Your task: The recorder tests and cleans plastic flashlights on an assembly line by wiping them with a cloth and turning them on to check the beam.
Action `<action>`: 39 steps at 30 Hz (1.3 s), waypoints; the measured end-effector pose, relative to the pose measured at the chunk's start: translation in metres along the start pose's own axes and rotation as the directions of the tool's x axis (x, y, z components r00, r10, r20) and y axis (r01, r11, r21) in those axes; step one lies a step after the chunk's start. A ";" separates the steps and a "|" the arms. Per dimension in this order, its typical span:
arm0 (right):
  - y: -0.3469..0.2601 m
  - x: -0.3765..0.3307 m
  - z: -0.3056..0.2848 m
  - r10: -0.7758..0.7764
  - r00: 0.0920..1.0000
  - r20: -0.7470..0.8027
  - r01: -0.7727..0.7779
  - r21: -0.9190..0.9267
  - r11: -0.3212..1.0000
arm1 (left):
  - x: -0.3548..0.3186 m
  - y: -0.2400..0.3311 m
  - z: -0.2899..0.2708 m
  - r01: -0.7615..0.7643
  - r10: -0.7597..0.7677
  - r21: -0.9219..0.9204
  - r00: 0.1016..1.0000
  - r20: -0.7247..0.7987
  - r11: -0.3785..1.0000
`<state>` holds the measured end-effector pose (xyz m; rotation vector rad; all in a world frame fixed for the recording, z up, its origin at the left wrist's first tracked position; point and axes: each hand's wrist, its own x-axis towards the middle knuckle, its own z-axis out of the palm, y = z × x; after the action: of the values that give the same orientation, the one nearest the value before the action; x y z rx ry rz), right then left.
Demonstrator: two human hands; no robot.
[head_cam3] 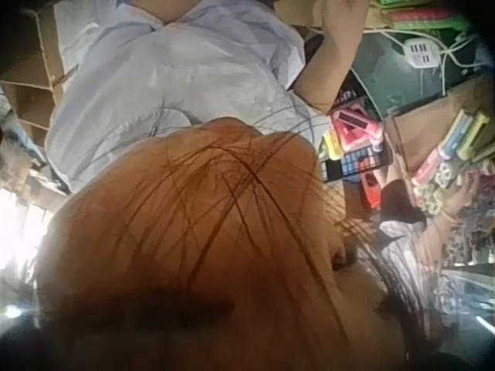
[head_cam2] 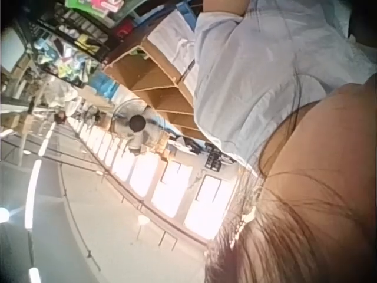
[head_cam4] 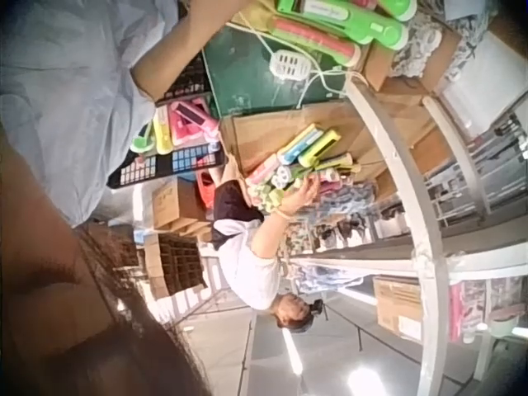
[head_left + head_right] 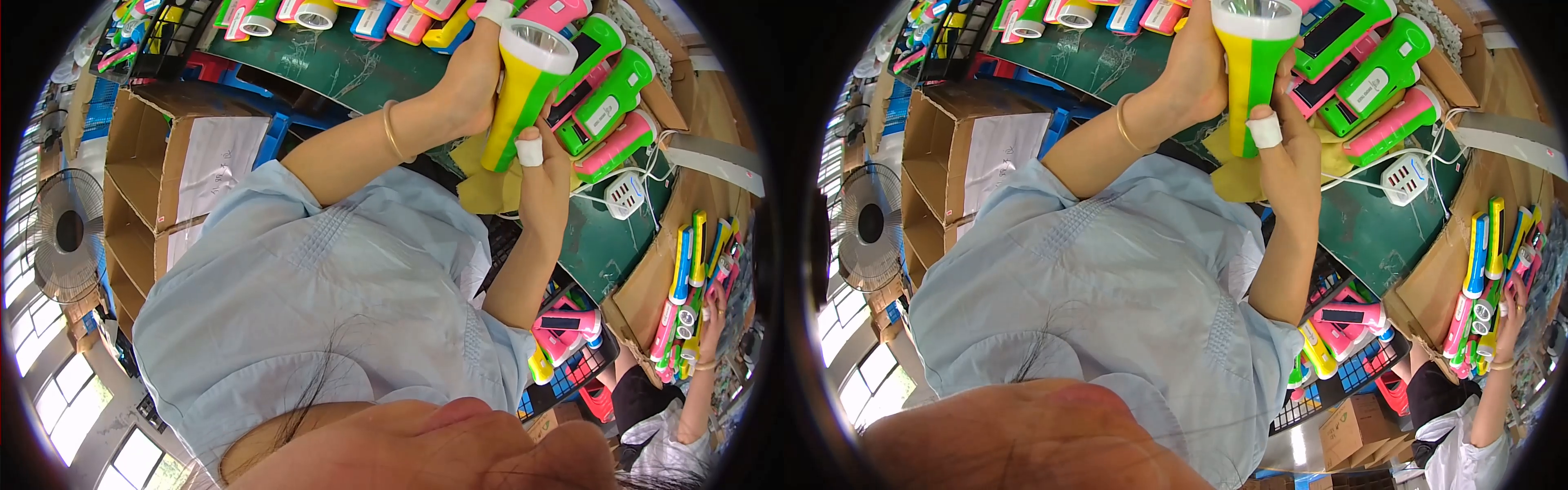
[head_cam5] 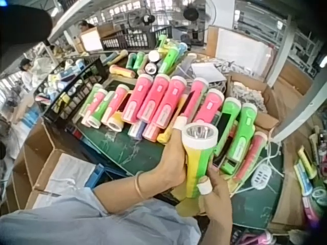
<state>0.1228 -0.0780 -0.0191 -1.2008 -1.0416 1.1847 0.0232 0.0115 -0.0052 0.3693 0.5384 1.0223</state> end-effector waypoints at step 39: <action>-0.042 -0.022 -0.140 -0.135 0.828 -0.545 0.144 -0.025 0.989 | 0.133 0.299 -0.073 -0.150 0.163 0.296 0.987 -0.020 0.943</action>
<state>0.2633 -0.1157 0.0093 -1.3196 -0.6646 0.6657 -0.1748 0.2740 0.0600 0.6634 0.7126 1.1070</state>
